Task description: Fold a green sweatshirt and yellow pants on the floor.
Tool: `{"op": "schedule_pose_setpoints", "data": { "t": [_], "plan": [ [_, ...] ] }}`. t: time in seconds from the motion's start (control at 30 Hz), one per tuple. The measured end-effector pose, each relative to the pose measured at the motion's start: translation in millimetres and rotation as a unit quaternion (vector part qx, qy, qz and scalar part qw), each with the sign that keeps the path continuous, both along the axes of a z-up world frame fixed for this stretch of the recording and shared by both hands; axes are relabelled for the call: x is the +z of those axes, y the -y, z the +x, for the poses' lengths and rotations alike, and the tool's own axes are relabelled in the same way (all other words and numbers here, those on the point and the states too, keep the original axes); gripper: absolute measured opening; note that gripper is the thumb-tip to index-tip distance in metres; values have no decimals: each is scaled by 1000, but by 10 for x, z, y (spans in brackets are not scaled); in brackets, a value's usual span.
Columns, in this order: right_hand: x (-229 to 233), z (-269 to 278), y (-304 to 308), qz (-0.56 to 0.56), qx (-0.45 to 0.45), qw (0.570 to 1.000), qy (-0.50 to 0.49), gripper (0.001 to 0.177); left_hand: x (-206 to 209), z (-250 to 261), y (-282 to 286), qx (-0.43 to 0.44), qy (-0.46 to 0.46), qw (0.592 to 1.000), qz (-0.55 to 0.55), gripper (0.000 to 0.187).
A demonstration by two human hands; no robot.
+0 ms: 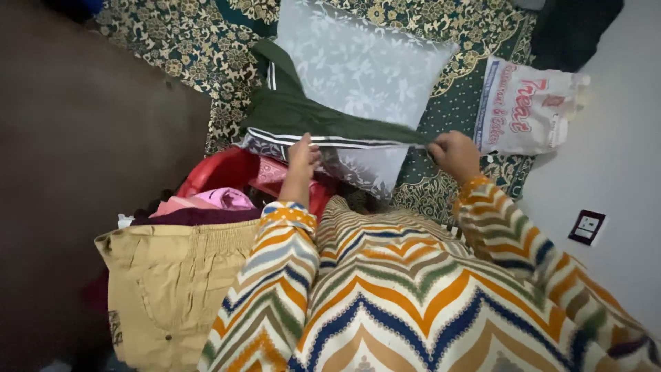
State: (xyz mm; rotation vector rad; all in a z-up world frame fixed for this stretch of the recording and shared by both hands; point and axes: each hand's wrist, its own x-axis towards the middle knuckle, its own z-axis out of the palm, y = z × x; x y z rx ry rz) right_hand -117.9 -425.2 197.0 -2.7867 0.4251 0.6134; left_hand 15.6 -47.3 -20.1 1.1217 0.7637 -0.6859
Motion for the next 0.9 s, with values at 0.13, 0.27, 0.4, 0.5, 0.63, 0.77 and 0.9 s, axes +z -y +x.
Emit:
{"op": "schedule_pose_setpoints", "data": {
  "t": [0.13,0.27,0.4,0.5,0.63,0.77,0.9],
  "plan": [
    [366,83,113,276,-106,934,201,28,606,-89,370,-57,-112,992,22,68],
    [1074,-5,363,144,176,917,327,20,491,47,556,191,-195,932,-240,88],
    [1178,-181,447,614,-343,658,269,27,422,704,384,385,96,875,-278,50],
    [313,-444,1041,561,-351,718,216,23,654,1072,349,335,165,896,-239,44],
    [-420,-136,683,364,-245,897,45,47,1721,718,924,-51,210,976,-31,25],
    [414,593,-393,459,-233,857,30,63,1911,-335,1507,-525,428,729,-99,20],
    [-965,646,-349,524,17,848,-82,62,1786,-815,1599,-521,630,536,-211,17]
  ]
}}
